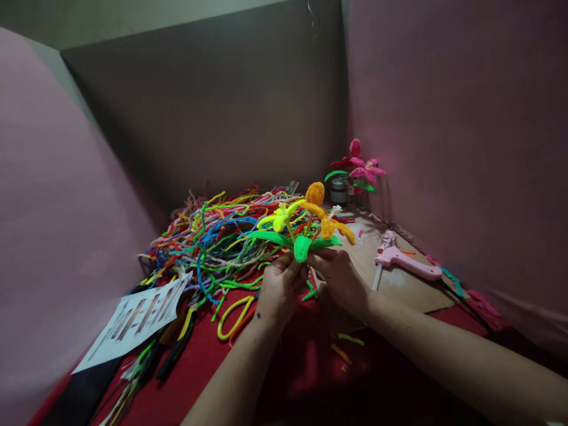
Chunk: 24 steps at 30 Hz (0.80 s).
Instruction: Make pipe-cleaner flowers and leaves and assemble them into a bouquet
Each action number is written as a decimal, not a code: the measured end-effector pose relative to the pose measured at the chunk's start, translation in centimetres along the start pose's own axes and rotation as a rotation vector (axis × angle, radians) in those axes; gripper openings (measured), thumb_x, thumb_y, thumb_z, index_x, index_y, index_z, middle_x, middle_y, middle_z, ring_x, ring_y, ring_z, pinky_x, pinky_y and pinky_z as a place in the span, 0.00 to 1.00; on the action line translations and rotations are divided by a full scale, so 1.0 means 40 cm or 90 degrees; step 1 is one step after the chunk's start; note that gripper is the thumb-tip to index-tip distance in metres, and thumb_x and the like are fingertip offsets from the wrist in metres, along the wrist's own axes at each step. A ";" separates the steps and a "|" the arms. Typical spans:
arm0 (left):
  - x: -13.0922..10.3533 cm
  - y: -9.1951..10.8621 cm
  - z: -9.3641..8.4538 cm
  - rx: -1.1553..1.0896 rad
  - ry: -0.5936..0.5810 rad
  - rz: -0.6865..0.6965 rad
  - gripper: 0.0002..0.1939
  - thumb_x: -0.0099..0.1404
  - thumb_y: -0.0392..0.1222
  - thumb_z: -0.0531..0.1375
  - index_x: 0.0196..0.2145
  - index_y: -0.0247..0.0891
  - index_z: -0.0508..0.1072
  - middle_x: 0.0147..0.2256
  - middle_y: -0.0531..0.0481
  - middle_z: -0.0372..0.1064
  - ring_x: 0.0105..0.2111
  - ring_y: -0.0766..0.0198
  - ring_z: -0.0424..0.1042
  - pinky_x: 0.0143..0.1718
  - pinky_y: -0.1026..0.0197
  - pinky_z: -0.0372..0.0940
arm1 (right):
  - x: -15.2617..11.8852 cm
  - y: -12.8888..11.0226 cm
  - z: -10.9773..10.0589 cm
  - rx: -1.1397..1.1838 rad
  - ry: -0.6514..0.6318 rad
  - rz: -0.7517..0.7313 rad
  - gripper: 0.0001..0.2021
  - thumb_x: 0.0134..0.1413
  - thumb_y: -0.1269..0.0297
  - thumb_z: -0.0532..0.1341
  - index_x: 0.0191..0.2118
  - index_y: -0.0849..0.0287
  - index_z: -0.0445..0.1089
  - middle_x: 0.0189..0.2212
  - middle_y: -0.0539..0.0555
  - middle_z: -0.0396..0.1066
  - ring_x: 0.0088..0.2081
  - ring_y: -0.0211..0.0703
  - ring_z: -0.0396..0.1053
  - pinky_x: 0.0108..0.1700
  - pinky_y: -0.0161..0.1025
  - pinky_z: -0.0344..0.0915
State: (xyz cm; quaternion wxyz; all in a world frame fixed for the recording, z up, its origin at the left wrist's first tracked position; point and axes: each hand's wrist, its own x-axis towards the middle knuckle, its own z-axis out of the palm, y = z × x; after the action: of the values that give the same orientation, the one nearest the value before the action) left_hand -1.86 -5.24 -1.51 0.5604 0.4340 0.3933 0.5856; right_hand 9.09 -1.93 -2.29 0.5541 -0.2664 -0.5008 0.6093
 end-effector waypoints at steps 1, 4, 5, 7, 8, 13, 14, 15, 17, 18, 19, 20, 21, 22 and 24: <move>-0.001 0.002 0.002 -0.008 -0.005 0.000 0.15 0.56 0.45 0.60 0.23 0.37 0.57 0.16 0.62 0.43 0.14 0.77 0.42 0.16 0.71 0.42 | 0.000 0.002 0.001 0.009 -0.002 0.004 0.07 0.42 0.67 0.62 0.18 0.60 0.68 0.16 0.47 0.64 0.20 0.33 0.57 0.25 0.33 0.58; -0.004 0.007 0.010 -0.048 -0.026 -0.002 0.17 0.54 0.46 0.61 0.22 0.37 0.56 0.15 0.62 0.42 0.14 0.78 0.41 0.15 0.72 0.41 | 0.001 0.006 0.004 0.044 -0.015 0.014 0.05 0.41 0.65 0.62 0.21 0.61 0.70 0.19 0.48 0.67 0.22 0.35 0.60 0.27 0.34 0.59; -0.005 0.008 0.011 -0.062 -0.033 -0.005 0.18 0.54 0.47 0.62 0.21 0.37 0.56 0.15 0.62 0.43 0.14 0.78 0.40 0.15 0.72 0.40 | 0.001 0.006 0.005 0.060 -0.026 0.022 0.05 0.41 0.65 0.63 0.22 0.61 0.71 0.19 0.48 0.67 0.22 0.35 0.61 0.27 0.34 0.60; -0.006 0.010 0.014 -0.080 -0.039 -0.009 0.18 0.53 0.47 0.62 0.22 0.37 0.56 0.16 0.62 0.44 0.14 0.77 0.40 0.15 0.72 0.41 | 0.000 0.004 0.004 0.093 -0.054 0.047 0.06 0.41 0.63 0.62 0.25 0.61 0.71 0.19 0.48 0.67 0.22 0.36 0.61 0.26 0.35 0.61; -0.006 0.011 0.014 -0.080 -0.039 -0.010 0.17 0.54 0.47 0.62 0.22 0.37 0.56 0.16 0.62 0.44 0.14 0.77 0.41 0.15 0.72 0.41 | 0.000 0.003 0.003 0.107 -0.067 0.058 0.07 0.42 0.62 0.62 0.27 0.61 0.71 0.20 0.49 0.67 0.22 0.36 0.61 0.26 0.35 0.61; -0.008 0.012 0.014 -0.053 -0.029 -0.020 0.15 0.56 0.44 0.61 0.23 0.37 0.57 0.16 0.61 0.44 0.14 0.77 0.42 0.15 0.72 0.41 | -0.002 -0.002 0.001 0.098 -0.063 0.031 0.06 0.42 0.63 0.63 0.25 0.60 0.71 0.19 0.49 0.66 0.22 0.36 0.61 0.26 0.34 0.60; -0.009 0.012 0.013 -0.050 -0.028 -0.018 0.15 0.56 0.44 0.61 0.22 0.37 0.57 0.16 0.61 0.43 0.14 0.77 0.42 0.15 0.72 0.41 | -0.003 -0.004 0.002 0.084 -0.051 0.026 0.06 0.42 0.63 0.62 0.24 0.60 0.71 0.19 0.49 0.66 0.22 0.36 0.61 0.26 0.34 0.60; -0.009 0.012 0.013 -0.045 -0.026 -0.014 0.15 0.55 0.44 0.61 0.22 0.37 0.57 0.16 0.61 0.43 0.15 0.77 0.42 0.15 0.72 0.41 | -0.005 -0.007 0.004 0.070 -0.036 0.025 0.06 0.42 0.63 0.62 0.23 0.60 0.71 0.18 0.49 0.66 0.22 0.36 0.61 0.26 0.34 0.60; -0.009 0.009 0.014 -0.032 -0.016 0.002 0.15 0.55 0.45 0.61 0.22 0.36 0.58 0.16 0.61 0.44 0.15 0.77 0.43 0.16 0.72 0.43 | -0.008 -0.012 0.008 0.049 -0.002 0.030 0.07 0.42 0.63 0.63 0.20 0.59 0.70 0.17 0.48 0.65 0.22 0.36 0.60 0.26 0.34 0.60; -0.008 0.007 0.014 -0.027 -0.008 0.012 0.15 0.55 0.45 0.60 0.22 0.36 0.59 0.16 0.60 0.45 0.15 0.77 0.43 0.16 0.71 0.43 | -0.009 -0.014 0.009 0.044 0.012 0.031 0.07 0.41 0.63 0.63 0.19 0.59 0.69 0.16 0.48 0.64 0.21 0.36 0.60 0.26 0.34 0.60; -0.008 0.006 0.015 -0.021 0.000 0.019 0.15 0.55 0.46 0.60 0.22 0.36 0.59 0.16 0.60 0.47 0.15 0.77 0.43 0.16 0.71 0.43 | -0.010 -0.016 0.009 0.041 0.020 0.029 0.08 0.41 0.63 0.63 0.18 0.59 0.69 0.15 0.47 0.63 0.21 0.35 0.60 0.26 0.34 0.59; -0.007 0.005 0.016 -0.020 0.005 0.023 0.15 0.55 0.46 0.60 0.22 0.35 0.60 0.16 0.60 0.48 0.15 0.78 0.43 0.16 0.71 0.43 | -0.010 -0.017 0.008 0.037 0.020 0.026 0.08 0.41 0.64 0.63 0.18 0.59 0.68 0.14 0.47 0.62 0.21 0.35 0.59 0.25 0.34 0.59; -0.007 0.005 0.017 -0.029 0.004 0.025 0.15 0.54 0.46 0.61 0.22 0.36 0.59 0.16 0.60 0.48 0.14 0.78 0.43 0.15 0.72 0.42 | -0.010 -0.016 0.007 0.031 0.012 0.023 0.08 0.41 0.64 0.63 0.17 0.59 0.68 0.14 0.47 0.61 0.21 0.35 0.59 0.26 0.34 0.58; -0.006 0.005 0.018 -0.044 0.000 0.021 0.16 0.53 0.46 0.62 0.22 0.36 0.59 0.16 0.60 0.48 0.14 0.78 0.42 0.15 0.72 0.41 | -0.009 -0.015 0.004 0.026 0.001 0.017 0.08 0.41 0.64 0.63 0.18 0.60 0.68 0.14 0.47 0.61 0.21 0.35 0.59 0.26 0.34 0.58; -0.007 0.009 0.021 -0.086 -0.010 0.002 0.17 0.51 0.45 0.63 0.22 0.36 0.58 0.15 0.61 0.47 0.13 0.78 0.42 0.14 0.72 0.40 | -0.005 -0.011 -0.002 0.018 -0.021 -0.003 0.08 0.42 0.64 0.63 0.19 0.60 0.69 0.16 0.47 0.62 0.22 0.35 0.58 0.26 0.34 0.57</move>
State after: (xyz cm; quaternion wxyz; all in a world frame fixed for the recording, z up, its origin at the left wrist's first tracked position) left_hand -1.17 -5.55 -0.91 0.5905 0.4004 0.3481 0.6081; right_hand 9.38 -2.14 -1.97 0.5510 -0.2470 -0.5019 0.6193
